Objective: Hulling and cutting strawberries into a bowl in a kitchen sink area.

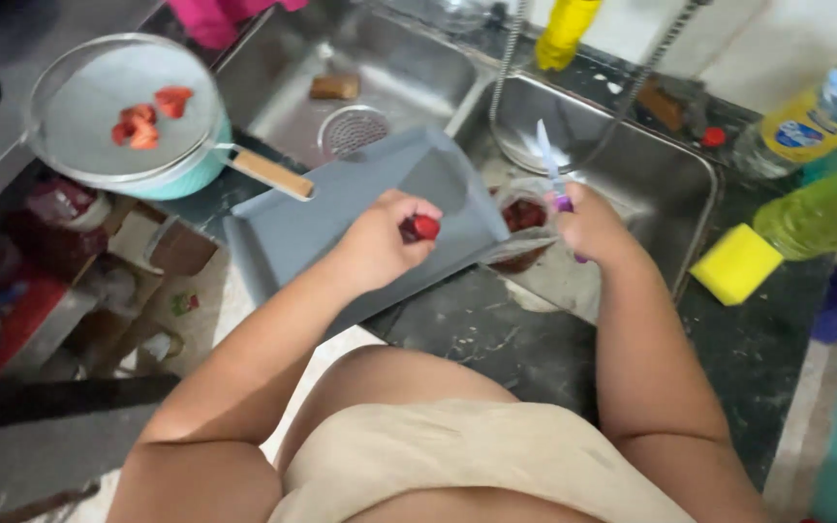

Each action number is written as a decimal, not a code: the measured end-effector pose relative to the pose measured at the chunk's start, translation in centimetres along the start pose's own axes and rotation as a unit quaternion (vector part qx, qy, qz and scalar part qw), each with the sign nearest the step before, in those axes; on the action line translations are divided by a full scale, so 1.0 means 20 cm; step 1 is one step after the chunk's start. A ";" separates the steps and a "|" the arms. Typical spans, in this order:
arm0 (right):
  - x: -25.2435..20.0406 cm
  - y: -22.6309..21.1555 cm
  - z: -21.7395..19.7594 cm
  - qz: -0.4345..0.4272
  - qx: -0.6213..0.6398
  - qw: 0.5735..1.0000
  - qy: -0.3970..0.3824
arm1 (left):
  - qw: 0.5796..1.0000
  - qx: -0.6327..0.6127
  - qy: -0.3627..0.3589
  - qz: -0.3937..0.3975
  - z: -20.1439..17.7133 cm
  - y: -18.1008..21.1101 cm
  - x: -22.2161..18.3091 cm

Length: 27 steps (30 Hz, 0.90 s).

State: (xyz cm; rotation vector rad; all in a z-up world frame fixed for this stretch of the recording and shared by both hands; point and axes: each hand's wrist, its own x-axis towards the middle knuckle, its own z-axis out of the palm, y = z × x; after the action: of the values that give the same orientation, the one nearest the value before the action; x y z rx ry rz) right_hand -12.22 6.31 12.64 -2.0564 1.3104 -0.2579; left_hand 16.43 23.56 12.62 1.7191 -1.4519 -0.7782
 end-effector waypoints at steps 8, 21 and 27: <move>-0.42 -0.58 0.04 -0.171 0.028 0.985 0.019 | 0.950 0.297 0.036 -0.092 -0.33 -0.30 -0.27; -0.52 -0.85 0.40 -0.284 -0.233 0.930 -0.009 | 0.978 0.159 0.122 -0.050 -0.35 -0.38 -0.34; -0.54 -0.85 0.54 -0.340 -0.295 0.892 0.047 | 0.975 0.149 0.155 -0.047 -0.33 -0.42 -0.35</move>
State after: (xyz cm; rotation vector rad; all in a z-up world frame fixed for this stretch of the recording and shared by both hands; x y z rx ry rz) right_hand 0.36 24.82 17.29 -3.0251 0.7040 -0.2878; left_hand 25.13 32.07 8.91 2.0427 -1.3262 -0.3273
